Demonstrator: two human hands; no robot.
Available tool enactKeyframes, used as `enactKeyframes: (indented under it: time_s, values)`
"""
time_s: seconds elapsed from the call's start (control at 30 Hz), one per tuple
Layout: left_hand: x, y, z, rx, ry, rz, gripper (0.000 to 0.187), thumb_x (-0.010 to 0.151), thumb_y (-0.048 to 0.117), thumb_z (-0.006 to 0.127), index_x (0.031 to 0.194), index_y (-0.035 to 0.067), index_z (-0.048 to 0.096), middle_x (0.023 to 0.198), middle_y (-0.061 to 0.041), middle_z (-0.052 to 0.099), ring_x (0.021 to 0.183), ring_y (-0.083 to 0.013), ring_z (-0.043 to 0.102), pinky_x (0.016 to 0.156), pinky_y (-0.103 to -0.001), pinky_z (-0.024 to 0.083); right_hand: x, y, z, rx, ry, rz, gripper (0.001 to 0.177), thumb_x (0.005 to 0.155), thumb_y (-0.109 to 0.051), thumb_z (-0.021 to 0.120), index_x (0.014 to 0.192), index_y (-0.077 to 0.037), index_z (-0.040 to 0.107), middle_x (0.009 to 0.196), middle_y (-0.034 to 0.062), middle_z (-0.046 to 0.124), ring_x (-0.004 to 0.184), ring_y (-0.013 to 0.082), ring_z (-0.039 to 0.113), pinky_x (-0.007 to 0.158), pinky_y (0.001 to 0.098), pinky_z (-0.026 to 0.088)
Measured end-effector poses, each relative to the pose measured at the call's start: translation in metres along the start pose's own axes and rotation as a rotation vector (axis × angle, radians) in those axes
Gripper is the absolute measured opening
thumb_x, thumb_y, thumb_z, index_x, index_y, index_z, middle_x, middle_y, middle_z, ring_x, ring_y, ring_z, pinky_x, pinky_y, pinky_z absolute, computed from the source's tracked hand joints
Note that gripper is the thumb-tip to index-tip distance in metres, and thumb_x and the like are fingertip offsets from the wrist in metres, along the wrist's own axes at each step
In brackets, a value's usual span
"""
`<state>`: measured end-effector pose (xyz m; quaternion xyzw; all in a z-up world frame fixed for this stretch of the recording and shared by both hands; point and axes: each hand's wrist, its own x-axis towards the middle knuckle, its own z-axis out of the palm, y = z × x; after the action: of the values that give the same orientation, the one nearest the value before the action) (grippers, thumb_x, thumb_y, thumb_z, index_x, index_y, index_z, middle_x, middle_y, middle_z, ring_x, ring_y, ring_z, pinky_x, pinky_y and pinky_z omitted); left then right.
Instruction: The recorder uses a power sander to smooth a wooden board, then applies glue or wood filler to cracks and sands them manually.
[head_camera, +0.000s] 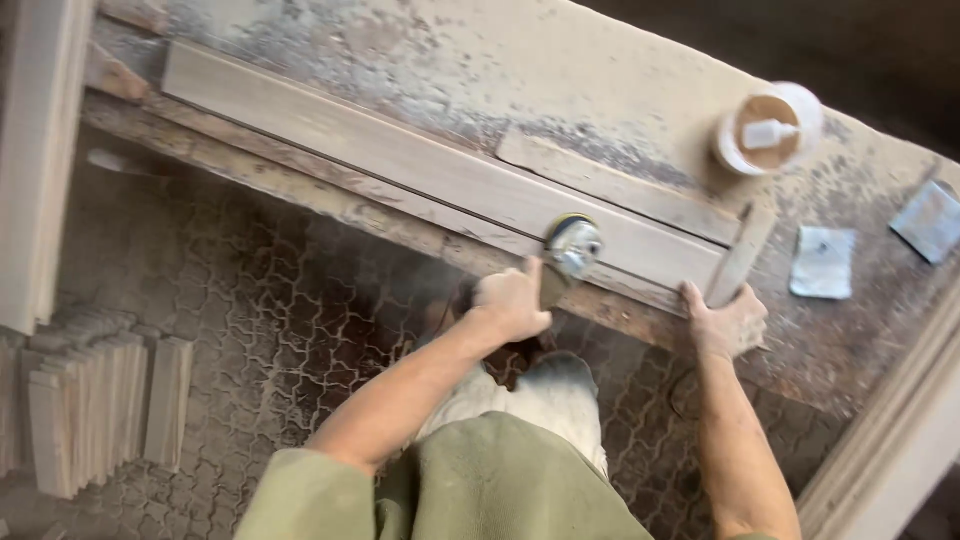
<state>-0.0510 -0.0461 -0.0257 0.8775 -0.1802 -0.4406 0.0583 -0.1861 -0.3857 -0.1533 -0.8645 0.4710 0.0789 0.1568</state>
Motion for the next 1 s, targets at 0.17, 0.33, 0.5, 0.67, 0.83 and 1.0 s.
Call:
enactKeyframes:
  time_s: [0.17,0.33,0.5,0.67,0.83,1.0]
  values:
    - [-0.043,-0.163,-0.065,-0.127,0.101,-0.276,0.089,0.079,0.041,0.064,0.147,-0.002,0.025,0.097,-0.014,0.068,0.072,-0.0292,0.071,0.058,-0.034,0.059,-0.014,-0.017,-0.012,-0.064,0.155,-0.21,0.076,0.085,-0.06,0.087,0.116,0.006,0.067,0.101,0.0274,0.065,0.088,0.0466,0.066,0.078,0.0591,0.054]
    - [-0.086,-0.292,-0.148,-0.433,0.094,-0.573,0.074,0.085,0.026,0.068,0.142,-0.001,0.029,0.094,-0.017,0.067,0.059,-0.0263,0.069,0.055,-0.037,0.061,-0.01,-0.008,0.003,-0.013,0.071,-0.135,0.09,0.094,-0.055,0.079,0.145,0.013,0.049,0.125,0.037,0.048,0.11,0.0514,0.047,0.096,0.0604,0.038]
    - [-0.074,-0.42,-0.146,-0.538,0.459,-0.701,0.08,0.076,0.032,0.071,0.139,-0.007,0.04,0.097,-0.015,0.065,0.07,-0.0326,0.067,0.06,-0.044,0.055,-0.004,0.009,0.024,0.001,0.144,-0.214,0.074,0.101,-0.038,0.074,0.143,0.016,0.045,0.13,0.0373,0.052,0.116,0.0494,0.048,0.1,0.0532,0.038]
    - [-0.089,-0.328,-0.156,-0.537,0.148,-0.602,0.071,0.083,0.021,0.069,0.14,-0.001,0.032,0.096,-0.017,0.066,0.062,-0.0302,0.071,0.057,-0.04,0.061,-0.004,-0.008,0.04,0.105,0.087,0.009,0.084,0.104,-0.04,0.066,0.155,0.013,0.026,0.155,0.0391,0.028,0.143,0.0508,0.028,0.119,0.0513,0.021]
    - [-0.034,-0.292,-0.058,-0.175,0.215,-0.081,0.071,0.078,0.034,0.072,0.127,-0.006,0.04,0.082,-0.014,0.066,0.058,-0.0307,0.07,0.049,-0.038,0.059,0.002,-0.011,0.04,0.122,0.121,0.032,0.089,0.102,-0.043,0.07,0.156,0.012,0.026,0.153,0.0408,0.028,0.141,0.0525,0.031,0.118,0.0509,0.022]
    - [-0.067,-0.296,-0.165,-0.133,-0.049,-0.38,0.091,0.09,0.041,0.058,0.155,-0.009,0.018,0.087,-0.009,0.07,0.055,-0.0211,0.068,0.045,-0.027,0.054,-0.014,-0.026,0.026,0.092,0.103,0.079,0.082,0.101,-0.043,0.071,0.152,0.009,0.034,0.136,0.0289,0.042,0.123,0.0457,0.047,0.107,0.0501,0.038]
